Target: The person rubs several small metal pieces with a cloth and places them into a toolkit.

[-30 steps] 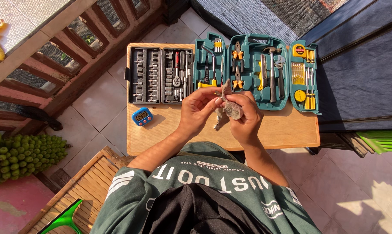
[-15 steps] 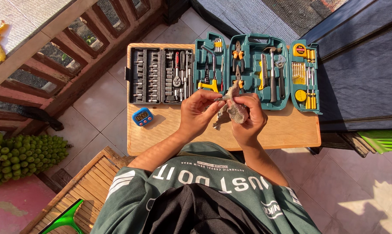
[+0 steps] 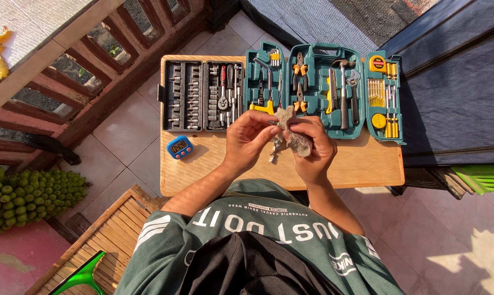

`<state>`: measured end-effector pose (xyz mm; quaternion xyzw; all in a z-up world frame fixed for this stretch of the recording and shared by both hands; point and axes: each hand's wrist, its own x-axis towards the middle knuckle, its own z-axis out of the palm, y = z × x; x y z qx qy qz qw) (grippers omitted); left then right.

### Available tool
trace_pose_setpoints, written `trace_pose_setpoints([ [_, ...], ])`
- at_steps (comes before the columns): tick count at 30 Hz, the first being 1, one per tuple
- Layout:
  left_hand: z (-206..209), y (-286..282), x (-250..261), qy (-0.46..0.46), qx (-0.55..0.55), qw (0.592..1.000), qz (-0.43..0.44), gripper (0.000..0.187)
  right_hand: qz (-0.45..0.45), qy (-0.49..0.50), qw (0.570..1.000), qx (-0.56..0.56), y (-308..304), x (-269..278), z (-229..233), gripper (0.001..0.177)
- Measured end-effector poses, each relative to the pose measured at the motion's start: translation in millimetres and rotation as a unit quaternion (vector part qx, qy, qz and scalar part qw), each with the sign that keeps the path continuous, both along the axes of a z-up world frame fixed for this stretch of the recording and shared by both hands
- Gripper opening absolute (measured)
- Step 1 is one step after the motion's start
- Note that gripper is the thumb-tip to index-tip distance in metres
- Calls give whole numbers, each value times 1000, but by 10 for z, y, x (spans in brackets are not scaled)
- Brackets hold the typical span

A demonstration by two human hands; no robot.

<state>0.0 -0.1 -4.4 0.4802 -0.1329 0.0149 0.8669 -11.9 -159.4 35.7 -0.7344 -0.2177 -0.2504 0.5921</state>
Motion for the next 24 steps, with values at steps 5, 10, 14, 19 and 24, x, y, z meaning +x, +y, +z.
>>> trace_pose_setpoints([
  [5, -2, -16, 2, 1, 9, 1000, 4, 19, 7, -17, 1000, -4, 7, 5, 27, 25],
  [10, 73, -11, 4, -17, 5, 999, 31, 21, 37, 92, 990, 96, -29, 25, -41, 24],
  [14, 100, 2, 26, -35, 41, 998, 39, 22, 41, 81, 995, 45, -18, 58, 70, 22],
  [19, 55, -14, 117, -52, 90, 993, 51, 29, 39, 45, 998, -33, 12, 192, 182, 24],
  [24, 64, 38, 251, -76, 154, 984, 48, 29, -23, 18, 997, -65, 13, 333, 33, 27],
])
